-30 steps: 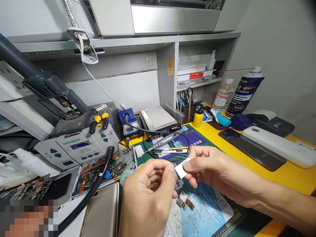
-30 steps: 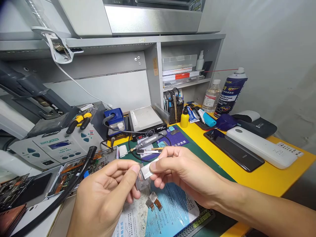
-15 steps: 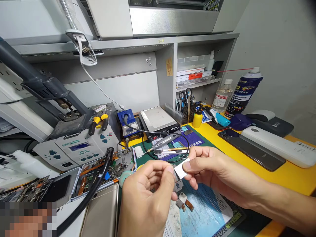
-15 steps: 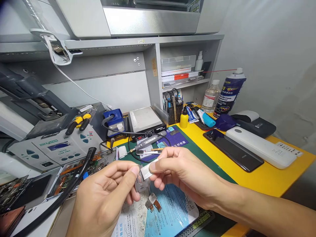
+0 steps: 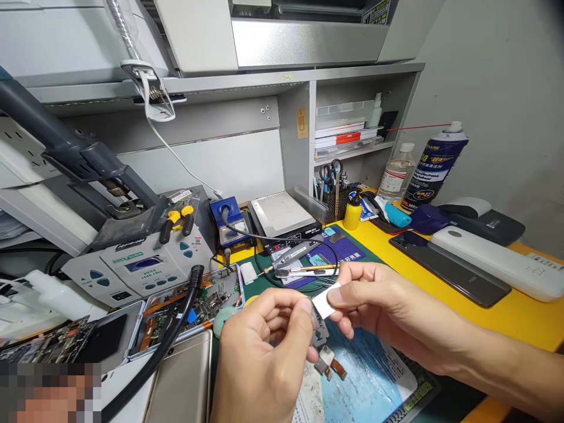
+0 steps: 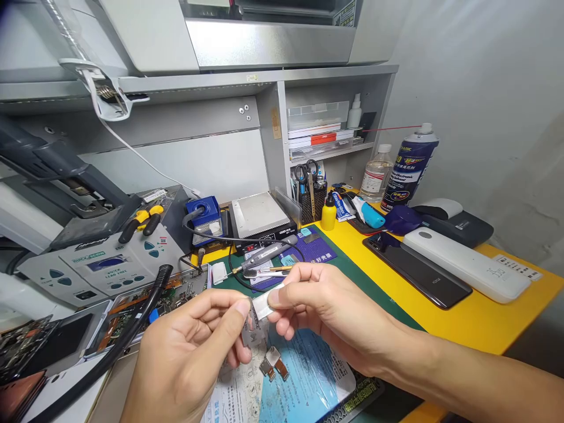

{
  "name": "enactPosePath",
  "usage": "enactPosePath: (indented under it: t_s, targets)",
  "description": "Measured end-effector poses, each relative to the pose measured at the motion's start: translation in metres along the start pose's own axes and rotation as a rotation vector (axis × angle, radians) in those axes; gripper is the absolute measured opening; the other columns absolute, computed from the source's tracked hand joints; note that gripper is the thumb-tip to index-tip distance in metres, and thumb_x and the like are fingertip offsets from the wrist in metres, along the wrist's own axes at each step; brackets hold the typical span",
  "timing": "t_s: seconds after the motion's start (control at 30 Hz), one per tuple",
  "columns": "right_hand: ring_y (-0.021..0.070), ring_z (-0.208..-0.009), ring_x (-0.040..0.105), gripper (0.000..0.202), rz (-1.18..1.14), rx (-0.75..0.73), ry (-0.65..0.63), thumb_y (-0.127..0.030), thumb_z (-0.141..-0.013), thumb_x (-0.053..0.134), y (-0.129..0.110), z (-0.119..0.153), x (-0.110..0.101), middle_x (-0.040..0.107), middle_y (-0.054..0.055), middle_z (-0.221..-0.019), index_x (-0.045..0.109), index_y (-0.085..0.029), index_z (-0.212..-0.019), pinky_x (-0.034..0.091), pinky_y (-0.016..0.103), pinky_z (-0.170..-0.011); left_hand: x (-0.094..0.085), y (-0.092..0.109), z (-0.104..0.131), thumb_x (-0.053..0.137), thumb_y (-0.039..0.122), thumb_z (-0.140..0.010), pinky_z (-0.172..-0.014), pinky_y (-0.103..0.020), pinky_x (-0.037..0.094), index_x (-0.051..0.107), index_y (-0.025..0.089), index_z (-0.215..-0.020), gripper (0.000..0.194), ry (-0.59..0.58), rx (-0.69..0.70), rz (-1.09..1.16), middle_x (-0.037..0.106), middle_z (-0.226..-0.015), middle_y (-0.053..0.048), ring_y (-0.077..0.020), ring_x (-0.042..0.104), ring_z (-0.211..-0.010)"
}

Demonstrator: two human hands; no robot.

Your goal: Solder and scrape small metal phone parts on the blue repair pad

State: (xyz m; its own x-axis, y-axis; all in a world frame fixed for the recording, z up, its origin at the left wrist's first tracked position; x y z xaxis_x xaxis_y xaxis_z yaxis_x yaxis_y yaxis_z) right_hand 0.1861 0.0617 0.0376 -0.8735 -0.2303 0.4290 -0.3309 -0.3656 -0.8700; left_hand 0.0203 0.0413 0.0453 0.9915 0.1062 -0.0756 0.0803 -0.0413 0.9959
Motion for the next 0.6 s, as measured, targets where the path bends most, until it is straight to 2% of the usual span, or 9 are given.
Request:
enactPosePath:
  t_s: [0.37, 0.6]
  targets:
    - [0.0107, -0.06, 0.058, 0.019, -0.004, -0.004, 0.002, -0.014, -0.079, 0.075, -0.0004, -0.0018, 0.0018, 0.065, 0.0, -0.065, 0.058, -0.017, -0.07, 0.046, 0.022, -0.059, 0.0001, -0.0002, -0.0004, 0.07, 0.034, -0.078, -0.042, -0.02, 0.049, 0.069, 0.016, -0.067, 0.02, -0.017, 0.008, -0.016, 0.065, -0.052, -0.001, -0.0117, 0.058, -0.04]
    - [0.0107, -0.058, 0.06, 0.025, -0.018, -0.023, 0.039, -0.017, -0.078, 0.077, -0.0041, -0.0025, 0.0008, 0.066, 0.0, -0.064, 0.055, -0.016, -0.066, 0.045, 0.022, -0.059, -0.0037, -0.0007, -0.0026, 0.069, 0.037, -0.079, -0.042, -0.019, 0.048, 0.069, 0.015, -0.07, 0.024, -0.028, -0.031, -0.027, 0.065, -0.054, -0.001, -0.0115, 0.058, -0.042]
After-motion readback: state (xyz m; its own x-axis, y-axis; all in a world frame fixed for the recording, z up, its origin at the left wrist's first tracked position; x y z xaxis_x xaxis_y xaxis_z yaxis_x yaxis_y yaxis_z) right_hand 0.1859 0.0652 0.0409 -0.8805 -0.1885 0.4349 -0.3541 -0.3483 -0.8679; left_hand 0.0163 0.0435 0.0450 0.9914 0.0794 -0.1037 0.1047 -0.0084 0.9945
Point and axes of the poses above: each hand's wrist, its own z-axis away from the middle knuckle, its own x-axis out of the palm, y = z × x, the point moved 1 cm from there along -z, towards the middle knuckle
